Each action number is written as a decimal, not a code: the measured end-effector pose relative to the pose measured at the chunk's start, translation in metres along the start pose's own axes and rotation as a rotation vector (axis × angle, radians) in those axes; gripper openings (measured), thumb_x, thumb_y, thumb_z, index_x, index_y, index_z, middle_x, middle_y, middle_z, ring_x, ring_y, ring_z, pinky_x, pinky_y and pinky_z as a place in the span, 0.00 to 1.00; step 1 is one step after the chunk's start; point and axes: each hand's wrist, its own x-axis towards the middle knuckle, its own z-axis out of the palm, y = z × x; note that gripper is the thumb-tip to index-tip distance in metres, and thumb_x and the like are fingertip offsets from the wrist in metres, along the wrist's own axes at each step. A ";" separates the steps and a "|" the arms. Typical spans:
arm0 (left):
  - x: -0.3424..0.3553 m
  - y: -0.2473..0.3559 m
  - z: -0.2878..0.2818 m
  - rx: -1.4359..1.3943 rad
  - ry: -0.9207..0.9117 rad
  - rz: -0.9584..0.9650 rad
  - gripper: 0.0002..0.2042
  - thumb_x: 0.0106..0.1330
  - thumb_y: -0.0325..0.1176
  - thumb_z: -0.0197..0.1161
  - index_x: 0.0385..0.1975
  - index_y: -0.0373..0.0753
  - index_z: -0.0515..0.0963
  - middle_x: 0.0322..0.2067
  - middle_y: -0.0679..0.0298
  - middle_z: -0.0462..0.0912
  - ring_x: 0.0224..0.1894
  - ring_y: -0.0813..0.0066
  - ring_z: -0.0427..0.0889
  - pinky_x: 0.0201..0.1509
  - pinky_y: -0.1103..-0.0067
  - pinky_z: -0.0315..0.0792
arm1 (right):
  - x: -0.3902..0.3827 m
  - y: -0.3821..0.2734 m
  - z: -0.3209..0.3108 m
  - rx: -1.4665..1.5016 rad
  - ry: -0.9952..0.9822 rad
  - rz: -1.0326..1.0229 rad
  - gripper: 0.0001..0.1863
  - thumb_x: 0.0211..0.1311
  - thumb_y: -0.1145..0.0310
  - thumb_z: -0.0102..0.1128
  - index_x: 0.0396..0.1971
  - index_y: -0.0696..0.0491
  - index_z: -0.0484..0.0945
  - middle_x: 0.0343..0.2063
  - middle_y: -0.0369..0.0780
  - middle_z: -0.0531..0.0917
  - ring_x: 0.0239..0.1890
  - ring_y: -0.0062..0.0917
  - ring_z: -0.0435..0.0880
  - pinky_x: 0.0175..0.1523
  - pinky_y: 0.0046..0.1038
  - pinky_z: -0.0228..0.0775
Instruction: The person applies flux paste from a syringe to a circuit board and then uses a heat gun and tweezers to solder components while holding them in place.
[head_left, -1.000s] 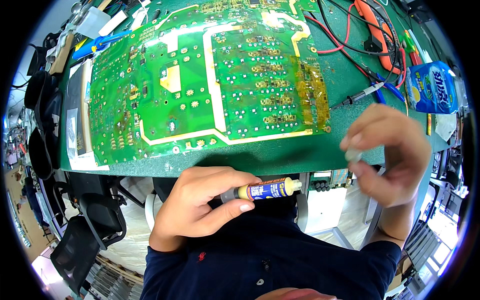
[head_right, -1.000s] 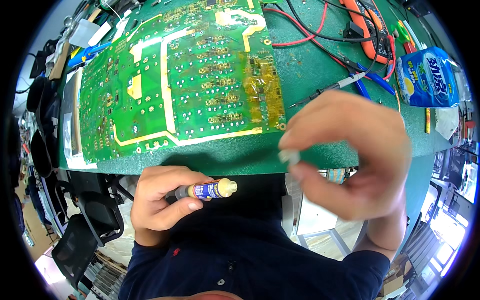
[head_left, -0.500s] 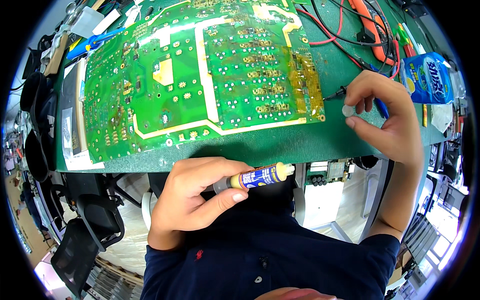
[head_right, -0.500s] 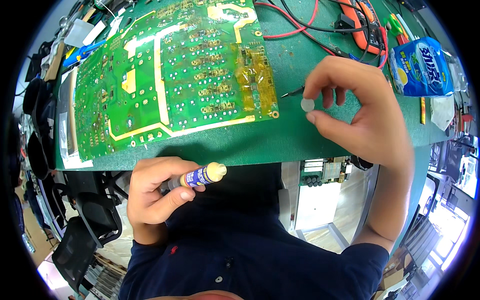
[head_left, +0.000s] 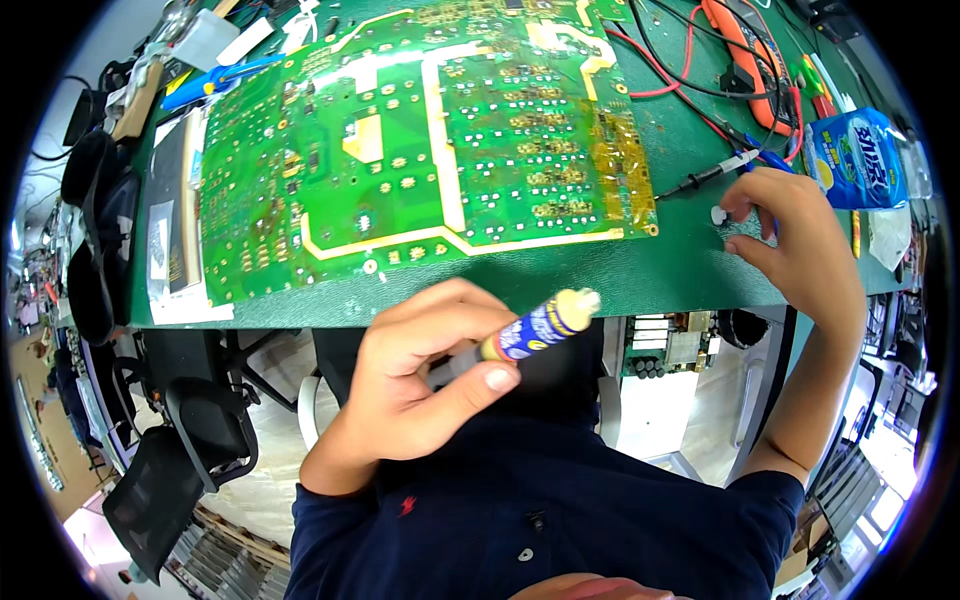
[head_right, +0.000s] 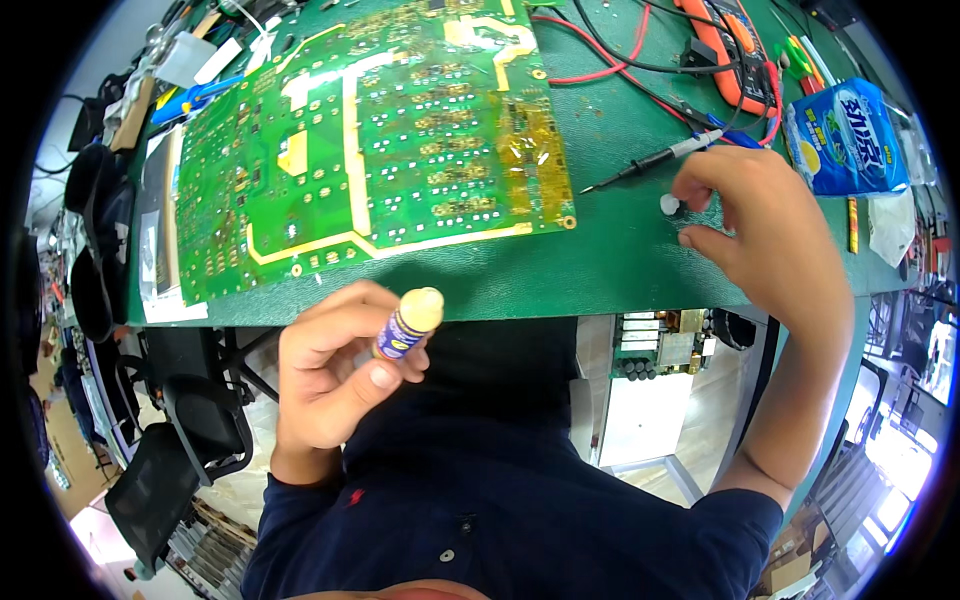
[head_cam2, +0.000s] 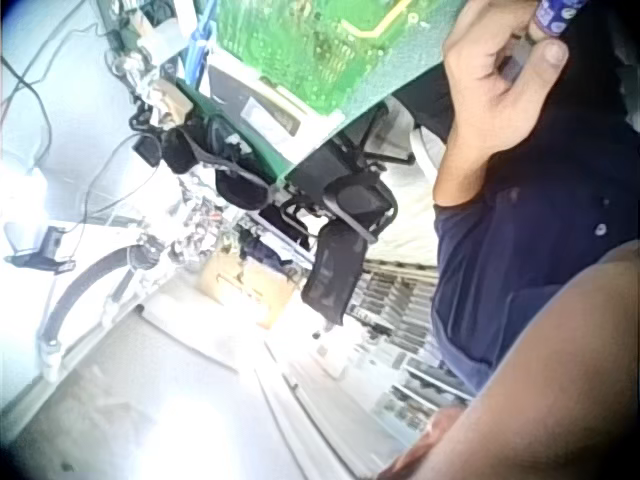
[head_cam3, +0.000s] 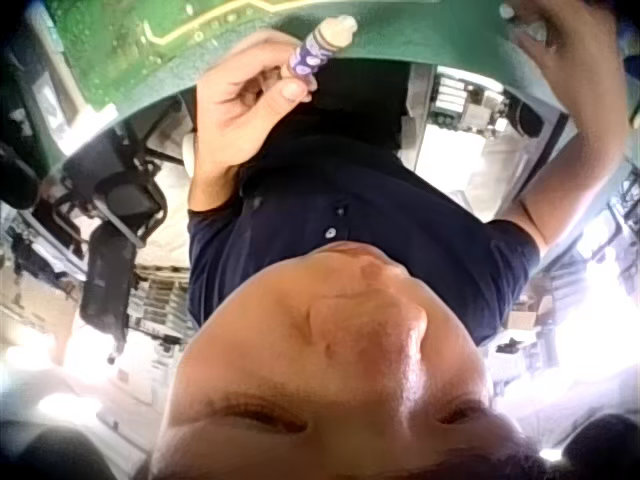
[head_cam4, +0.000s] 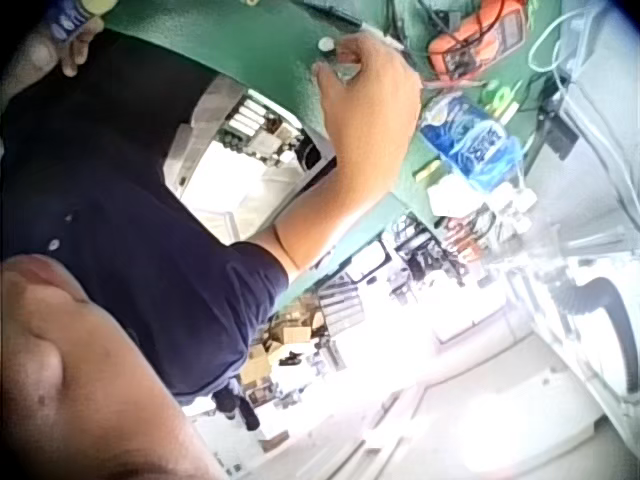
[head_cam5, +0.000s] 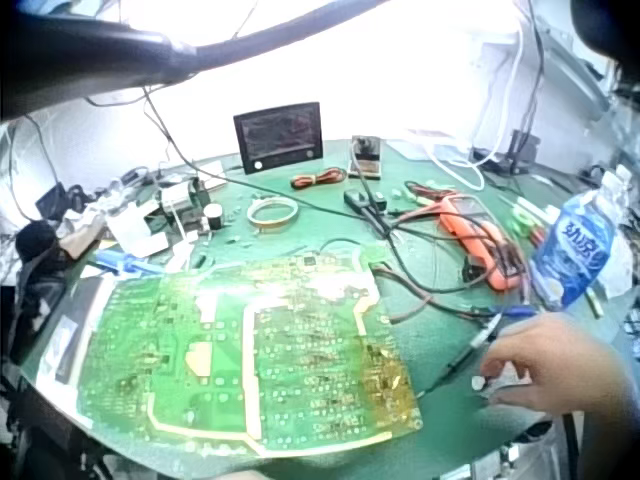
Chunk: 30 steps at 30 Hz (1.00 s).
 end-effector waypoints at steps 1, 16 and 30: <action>-0.002 0.006 0.002 -0.068 0.012 -0.067 0.11 0.61 0.24 0.66 0.43 0.29 0.79 0.38 0.58 0.75 0.32 0.81 0.74 0.34 0.86 0.66 | -0.002 -0.004 -0.003 -0.061 0.043 -0.021 0.13 0.41 0.80 0.69 0.28 0.57 0.75 0.26 0.38 0.78 0.23 0.28 0.72 0.32 0.27 0.66; 0.034 0.017 0.058 -0.756 0.001 -0.199 0.15 0.72 0.34 0.55 0.52 0.32 0.74 0.42 0.62 0.81 0.42 0.77 0.81 0.47 0.76 0.75 | -0.047 -0.072 -0.041 0.074 0.108 -0.553 0.27 0.41 0.46 0.73 0.19 0.55 0.73 0.20 0.38 0.74 0.22 0.28 0.72 0.27 0.28 0.57; 0.061 0.023 0.121 -1.148 -0.047 -0.333 0.18 0.69 0.50 0.59 0.36 0.39 0.77 0.29 0.71 0.77 0.28 0.87 0.73 0.33 0.87 0.69 | -0.037 -0.060 -0.059 0.157 0.072 -0.623 0.59 0.22 0.26 0.71 0.47 0.65 0.75 0.37 0.51 0.77 0.36 0.33 0.77 0.35 0.29 0.67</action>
